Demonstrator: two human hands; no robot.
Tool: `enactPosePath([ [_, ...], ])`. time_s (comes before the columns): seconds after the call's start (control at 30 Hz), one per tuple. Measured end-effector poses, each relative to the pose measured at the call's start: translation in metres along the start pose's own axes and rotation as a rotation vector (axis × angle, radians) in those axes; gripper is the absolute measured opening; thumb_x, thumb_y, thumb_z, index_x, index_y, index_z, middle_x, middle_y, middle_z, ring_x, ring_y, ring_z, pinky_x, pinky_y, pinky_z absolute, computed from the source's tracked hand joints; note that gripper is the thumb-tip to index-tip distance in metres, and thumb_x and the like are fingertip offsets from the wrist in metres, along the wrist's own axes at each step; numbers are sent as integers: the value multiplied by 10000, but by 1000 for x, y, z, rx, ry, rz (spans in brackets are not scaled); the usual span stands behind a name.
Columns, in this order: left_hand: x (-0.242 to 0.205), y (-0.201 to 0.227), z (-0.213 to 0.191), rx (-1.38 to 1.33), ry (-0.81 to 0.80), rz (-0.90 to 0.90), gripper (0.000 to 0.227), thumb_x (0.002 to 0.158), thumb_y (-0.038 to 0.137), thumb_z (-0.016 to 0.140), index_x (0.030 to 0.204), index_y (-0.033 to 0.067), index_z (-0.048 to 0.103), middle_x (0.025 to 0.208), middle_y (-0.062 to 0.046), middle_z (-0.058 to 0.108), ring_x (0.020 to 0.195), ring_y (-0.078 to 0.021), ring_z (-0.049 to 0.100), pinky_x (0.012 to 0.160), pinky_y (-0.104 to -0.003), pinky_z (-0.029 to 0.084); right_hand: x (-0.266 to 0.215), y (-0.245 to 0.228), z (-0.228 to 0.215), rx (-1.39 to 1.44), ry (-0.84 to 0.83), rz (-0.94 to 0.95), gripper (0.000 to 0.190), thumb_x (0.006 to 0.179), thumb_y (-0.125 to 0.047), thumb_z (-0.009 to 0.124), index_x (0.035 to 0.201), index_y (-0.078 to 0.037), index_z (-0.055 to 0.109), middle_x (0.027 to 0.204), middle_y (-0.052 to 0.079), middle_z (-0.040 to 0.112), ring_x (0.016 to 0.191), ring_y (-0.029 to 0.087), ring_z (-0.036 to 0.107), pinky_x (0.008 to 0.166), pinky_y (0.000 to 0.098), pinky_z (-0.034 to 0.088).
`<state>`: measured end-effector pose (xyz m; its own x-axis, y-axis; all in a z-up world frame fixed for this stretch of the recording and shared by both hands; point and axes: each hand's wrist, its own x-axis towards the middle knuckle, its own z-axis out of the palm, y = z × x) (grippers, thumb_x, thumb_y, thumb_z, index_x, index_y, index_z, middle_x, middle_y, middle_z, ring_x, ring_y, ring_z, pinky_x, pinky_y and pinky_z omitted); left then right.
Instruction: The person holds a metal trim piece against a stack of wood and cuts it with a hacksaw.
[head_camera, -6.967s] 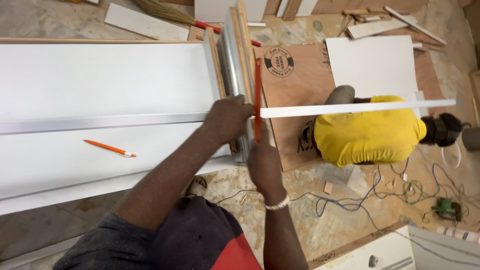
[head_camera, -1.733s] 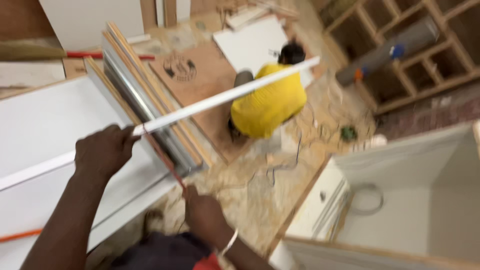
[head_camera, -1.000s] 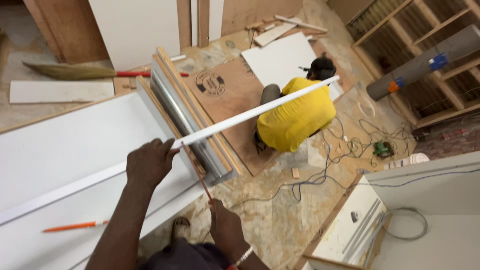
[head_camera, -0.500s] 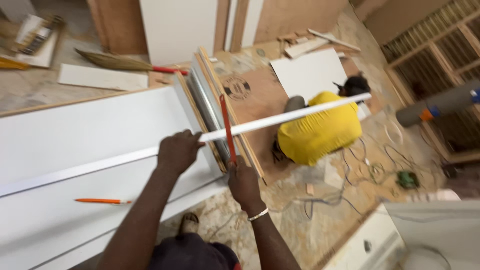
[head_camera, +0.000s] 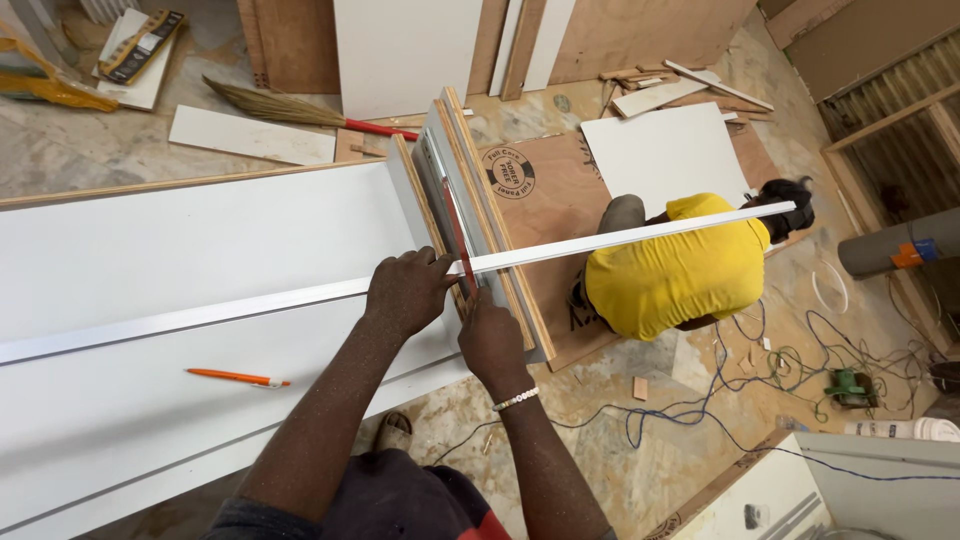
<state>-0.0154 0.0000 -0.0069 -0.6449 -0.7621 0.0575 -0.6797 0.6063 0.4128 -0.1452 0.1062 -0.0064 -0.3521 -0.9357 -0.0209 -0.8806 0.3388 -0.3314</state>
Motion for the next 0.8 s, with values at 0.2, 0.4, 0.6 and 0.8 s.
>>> enactPosePath([
  [0.2,0,5,5,12,74,38,354,1016,391,572,1211,119,686,918,-83,674,809,-210,679,674,-398,548,4,7,4,-62,26,-20,166,910,-100,550,1046,-8,567,715,256,692,680,465,690,618,585,542],
  [0.4,4,5,3,28,116,52,370,1011,392,577,1238,119,678,892,-87,678,765,-211,679,618,-385,544,5,13,5,8,33,-25,180,1004,-179,520,1048,-7,553,686,265,674,654,475,680,598,590,531],
  [0.6,18,-1,9,61,126,43,358,993,397,578,1215,138,688,931,-83,683,815,-246,694,604,-420,552,16,28,18,-23,66,-98,284,948,-103,534,1199,29,549,672,256,668,603,461,665,528,567,516],
  [0.8,38,-9,3,56,57,-8,315,1011,455,557,1114,203,716,957,-48,673,891,-241,693,694,-443,564,-134,69,23,9,-30,25,399,1005,-176,560,1344,23,493,589,233,639,506,414,642,440,518,467],
])
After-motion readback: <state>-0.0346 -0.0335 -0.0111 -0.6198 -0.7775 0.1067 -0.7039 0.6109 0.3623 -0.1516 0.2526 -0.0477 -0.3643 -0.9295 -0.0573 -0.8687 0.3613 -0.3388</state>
